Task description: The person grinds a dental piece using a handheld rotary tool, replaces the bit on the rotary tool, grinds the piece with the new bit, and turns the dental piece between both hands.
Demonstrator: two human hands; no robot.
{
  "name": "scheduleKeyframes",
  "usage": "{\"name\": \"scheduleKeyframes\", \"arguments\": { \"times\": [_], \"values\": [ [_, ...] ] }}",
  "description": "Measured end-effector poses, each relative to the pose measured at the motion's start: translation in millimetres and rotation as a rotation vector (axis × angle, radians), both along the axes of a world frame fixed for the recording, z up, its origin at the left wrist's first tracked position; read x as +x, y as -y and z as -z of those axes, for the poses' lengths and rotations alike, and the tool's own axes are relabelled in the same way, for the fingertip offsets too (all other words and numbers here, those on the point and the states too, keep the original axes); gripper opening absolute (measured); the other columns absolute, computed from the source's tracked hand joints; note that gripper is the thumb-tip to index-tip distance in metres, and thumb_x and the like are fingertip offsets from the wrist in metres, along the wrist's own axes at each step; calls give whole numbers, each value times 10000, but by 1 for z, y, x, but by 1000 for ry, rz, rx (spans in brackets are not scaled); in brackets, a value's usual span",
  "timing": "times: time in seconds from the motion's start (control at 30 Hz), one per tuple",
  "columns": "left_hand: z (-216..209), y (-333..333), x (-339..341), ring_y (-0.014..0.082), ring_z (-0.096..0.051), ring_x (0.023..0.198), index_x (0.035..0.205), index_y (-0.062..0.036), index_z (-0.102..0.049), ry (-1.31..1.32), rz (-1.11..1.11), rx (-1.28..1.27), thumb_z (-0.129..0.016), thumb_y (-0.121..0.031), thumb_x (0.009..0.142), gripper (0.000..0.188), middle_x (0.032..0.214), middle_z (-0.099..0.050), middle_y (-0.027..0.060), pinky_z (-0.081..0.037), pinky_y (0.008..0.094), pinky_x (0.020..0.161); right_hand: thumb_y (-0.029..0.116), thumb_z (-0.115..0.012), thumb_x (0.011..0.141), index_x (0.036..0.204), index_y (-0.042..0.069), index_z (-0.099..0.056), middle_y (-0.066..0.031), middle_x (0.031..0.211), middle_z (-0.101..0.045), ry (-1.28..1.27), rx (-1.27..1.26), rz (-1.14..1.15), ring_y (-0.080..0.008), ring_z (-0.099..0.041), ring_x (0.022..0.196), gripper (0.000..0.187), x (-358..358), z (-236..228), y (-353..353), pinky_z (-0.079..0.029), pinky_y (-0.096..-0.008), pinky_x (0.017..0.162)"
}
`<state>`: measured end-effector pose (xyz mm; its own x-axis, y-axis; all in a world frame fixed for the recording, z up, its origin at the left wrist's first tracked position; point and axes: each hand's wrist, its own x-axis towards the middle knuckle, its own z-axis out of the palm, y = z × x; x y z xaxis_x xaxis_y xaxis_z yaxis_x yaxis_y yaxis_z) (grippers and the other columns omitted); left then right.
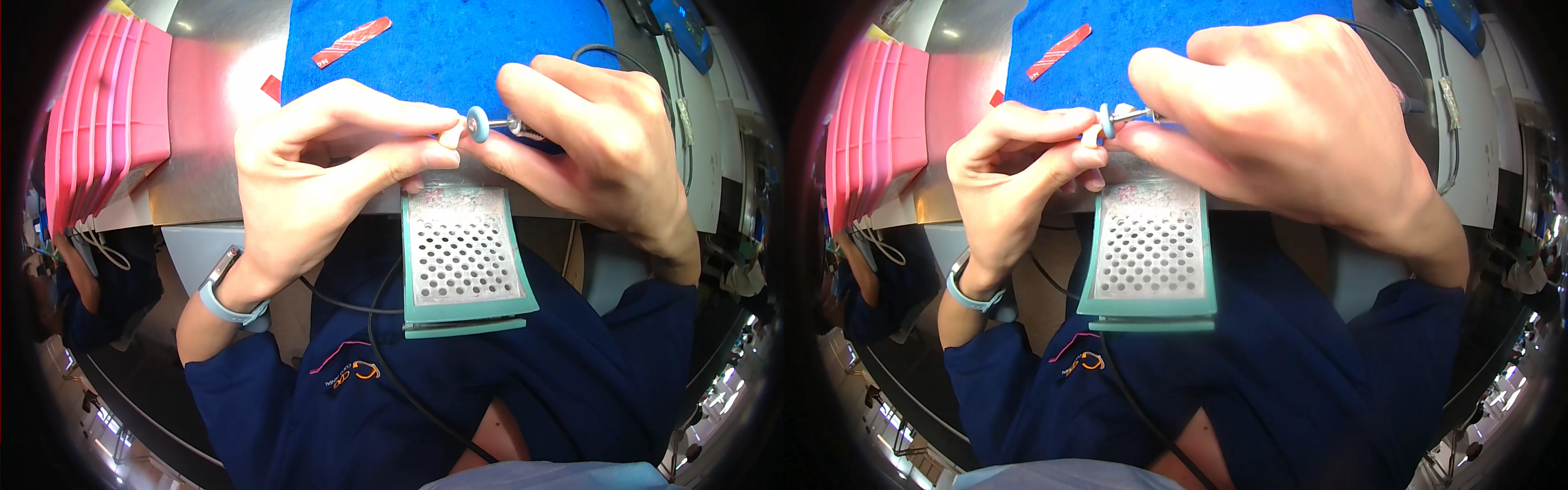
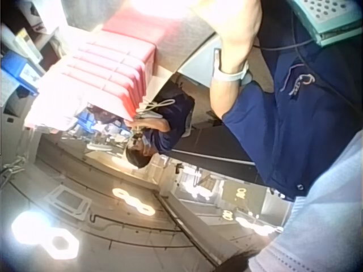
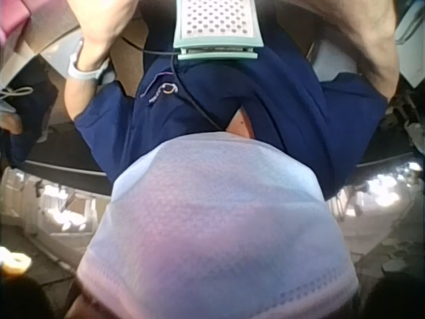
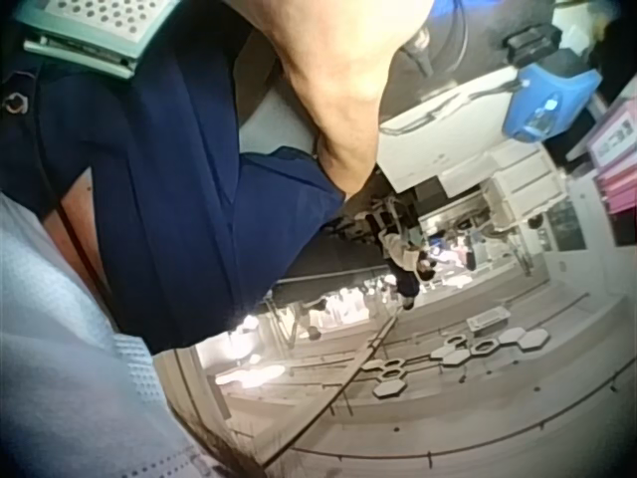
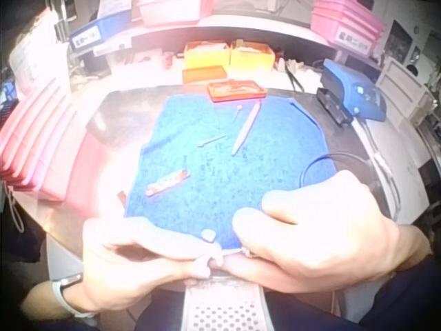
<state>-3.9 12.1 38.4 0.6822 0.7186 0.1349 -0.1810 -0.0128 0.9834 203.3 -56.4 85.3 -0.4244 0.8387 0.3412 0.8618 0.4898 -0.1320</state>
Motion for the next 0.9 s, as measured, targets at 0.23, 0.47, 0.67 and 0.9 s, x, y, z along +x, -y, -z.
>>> {"name": "scheduleKeyframes", "arguments": {
  "times": [0.23, 0.47, 0.67, 0.9],
  "values": [
    [-5, 9, 7, 138, -661, 671, 937, 42, -665, -44, -16, 20, -674, 113, 785, 168, 841, -697, 131, -501, 208, 560, 154, -789, 663, 826, 28, -593, -51, 602, -460, 20, 23, 17, -203, -477, 453, 284, 3, -3, 10, -367, -328, 407],
    [-9, 13, 13, 132, -659, 672, 944, 41, -668, -46, 0, 62, -666, 114, 788, 172, 848, -701, 135, -491, 201, 552, 123, -782, 620, 842, 31, -593, -47, 612, -465, 3, 14, -8, -208, -489, 466, 305, 12, -8, 17, -380, -324, 414],
    [-9, 14, 14, 133, -657, 657, 946, 38, -671, -49, -3, 82, -671, 99, 791, 167, 851, -703, 135, -476, 193, 534, 121, -782, 624, 838, 33, -595, -45, 616, -466, 34, 0, -5, -206, -484, 463, 298, 13, -11, 18, -383, -324, 416],
    [-5, 7, 7, 131, -655, 655, 958, 33, -674, -49, -15, 61, -662, 96, 799, 171, 854, -703, 128, -476, 195, 534, 111, -778, 626, 824, 36, -594, -44, 603, -459, -17, 26, -8, -199, -482, 460, 280, 5, -6, 10, -378, -321, 412]
  ]
}}
